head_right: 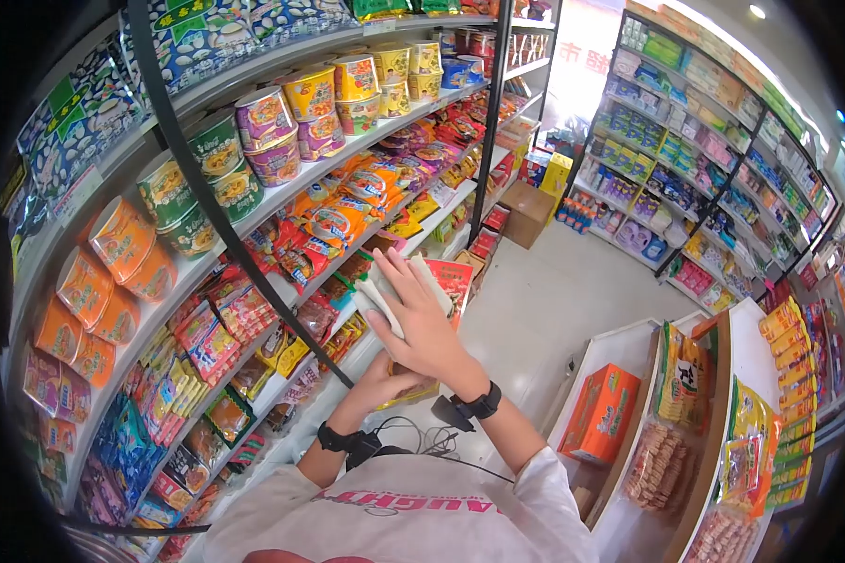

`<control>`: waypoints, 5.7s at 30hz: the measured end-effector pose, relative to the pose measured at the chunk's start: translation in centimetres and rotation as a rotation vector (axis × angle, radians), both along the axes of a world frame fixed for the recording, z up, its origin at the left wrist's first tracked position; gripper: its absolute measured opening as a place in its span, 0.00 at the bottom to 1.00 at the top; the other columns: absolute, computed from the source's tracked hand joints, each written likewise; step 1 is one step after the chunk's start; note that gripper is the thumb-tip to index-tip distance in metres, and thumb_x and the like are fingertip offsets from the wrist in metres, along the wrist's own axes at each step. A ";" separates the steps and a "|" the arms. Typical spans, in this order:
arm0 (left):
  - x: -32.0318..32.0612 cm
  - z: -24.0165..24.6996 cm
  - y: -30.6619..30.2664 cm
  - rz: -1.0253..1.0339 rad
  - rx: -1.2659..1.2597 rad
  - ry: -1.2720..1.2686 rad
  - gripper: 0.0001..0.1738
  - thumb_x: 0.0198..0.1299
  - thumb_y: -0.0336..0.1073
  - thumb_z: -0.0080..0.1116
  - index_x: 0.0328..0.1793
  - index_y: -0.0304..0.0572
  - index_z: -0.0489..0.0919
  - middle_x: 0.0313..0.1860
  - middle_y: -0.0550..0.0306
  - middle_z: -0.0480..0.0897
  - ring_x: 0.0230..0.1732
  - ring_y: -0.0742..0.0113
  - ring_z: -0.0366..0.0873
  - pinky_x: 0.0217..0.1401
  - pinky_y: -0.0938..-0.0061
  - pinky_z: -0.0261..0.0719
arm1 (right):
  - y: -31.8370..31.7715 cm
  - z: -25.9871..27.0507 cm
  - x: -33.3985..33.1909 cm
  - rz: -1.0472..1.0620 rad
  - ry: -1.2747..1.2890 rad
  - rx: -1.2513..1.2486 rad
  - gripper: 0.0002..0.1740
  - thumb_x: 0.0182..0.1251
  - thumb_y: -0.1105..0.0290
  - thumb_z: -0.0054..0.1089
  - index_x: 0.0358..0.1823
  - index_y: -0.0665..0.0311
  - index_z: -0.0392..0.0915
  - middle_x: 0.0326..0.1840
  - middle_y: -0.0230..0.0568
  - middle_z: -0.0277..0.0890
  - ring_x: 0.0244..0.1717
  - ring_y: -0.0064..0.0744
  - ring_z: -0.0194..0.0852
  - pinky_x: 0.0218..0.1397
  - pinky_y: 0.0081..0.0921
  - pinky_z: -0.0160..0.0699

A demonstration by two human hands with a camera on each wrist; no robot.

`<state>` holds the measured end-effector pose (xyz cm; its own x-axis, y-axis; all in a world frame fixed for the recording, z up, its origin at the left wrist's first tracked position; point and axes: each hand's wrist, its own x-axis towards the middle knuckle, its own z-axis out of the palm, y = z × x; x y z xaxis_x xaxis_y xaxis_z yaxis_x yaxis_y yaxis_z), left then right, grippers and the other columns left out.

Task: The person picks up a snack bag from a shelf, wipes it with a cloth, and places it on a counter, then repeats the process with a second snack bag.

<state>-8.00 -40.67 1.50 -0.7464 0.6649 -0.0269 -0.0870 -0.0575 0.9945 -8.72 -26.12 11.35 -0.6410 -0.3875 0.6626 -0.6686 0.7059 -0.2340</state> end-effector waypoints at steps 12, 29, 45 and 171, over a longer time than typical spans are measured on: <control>0.8 1.2 -0.4 0.224 0.551 -0.468 0.29 0.76 0.47 0.48 0.77 0.40 0.62 0.66 0.52 0.76 0.65 0.62 0.76 0.65 0.66 0.76 | 0.6 -6.1 1.4 -0.124 -0.313 -0.594 0.30 0.77 0.57 0.49 0.71 0.72 0.63 0.74 0.62 0.63 0.75 0.56 0.61 0.77 0.41 0.58; 0.1 2.2 -1.2 0.392 0.612 -0.367 0.28 0.76 0.57 0.46 0.72 0.47 0.69 0.46 0.61 0.80 0.39 0.78 0.78 0.35 0.84 0.75 | 5.3 -8.9 2.6 0.090 -0.918 -1.398 0.33 0.77 0.62 0.56 0.77 0.65 0.59 0.75 0.41 0.65 0.71 0.33 0.64 0.76 0.32 0.59; -2.2 -1.6 -1.8 0.329 0.396 0.166 0.47 0.71 0.59 0.53 0.85 0.42 0.47 0.80 0.49 0.60 0.80 0.55 0.57 0.81 0.60 0.55 | -3.8 -6.8 6.8 0.007 -0.308 -0.520 0.33 0.67 0.72 0.59 0.73 0.71 0.62 0.68 0.60 0.69 0.71 0.58 0.64 0.73 0.39 0.62; -1.5 -3.9 -11.1 0.285 0.916 -0.693 0.30 0.77 0.55 0.43 0.74 0.42 0.69 0.66 0.50 0.78 0.65 0.55 0.76 0.70 0.54 0.72 | -5.8 -12.3 5.2 -0.359 -0.837 -0.997 0.23 0.75 0.55 0.60 0.56 0.70 0.79 0.44 0.35 0.82 0.45 0.21 0.77 0.49 0.23 0.76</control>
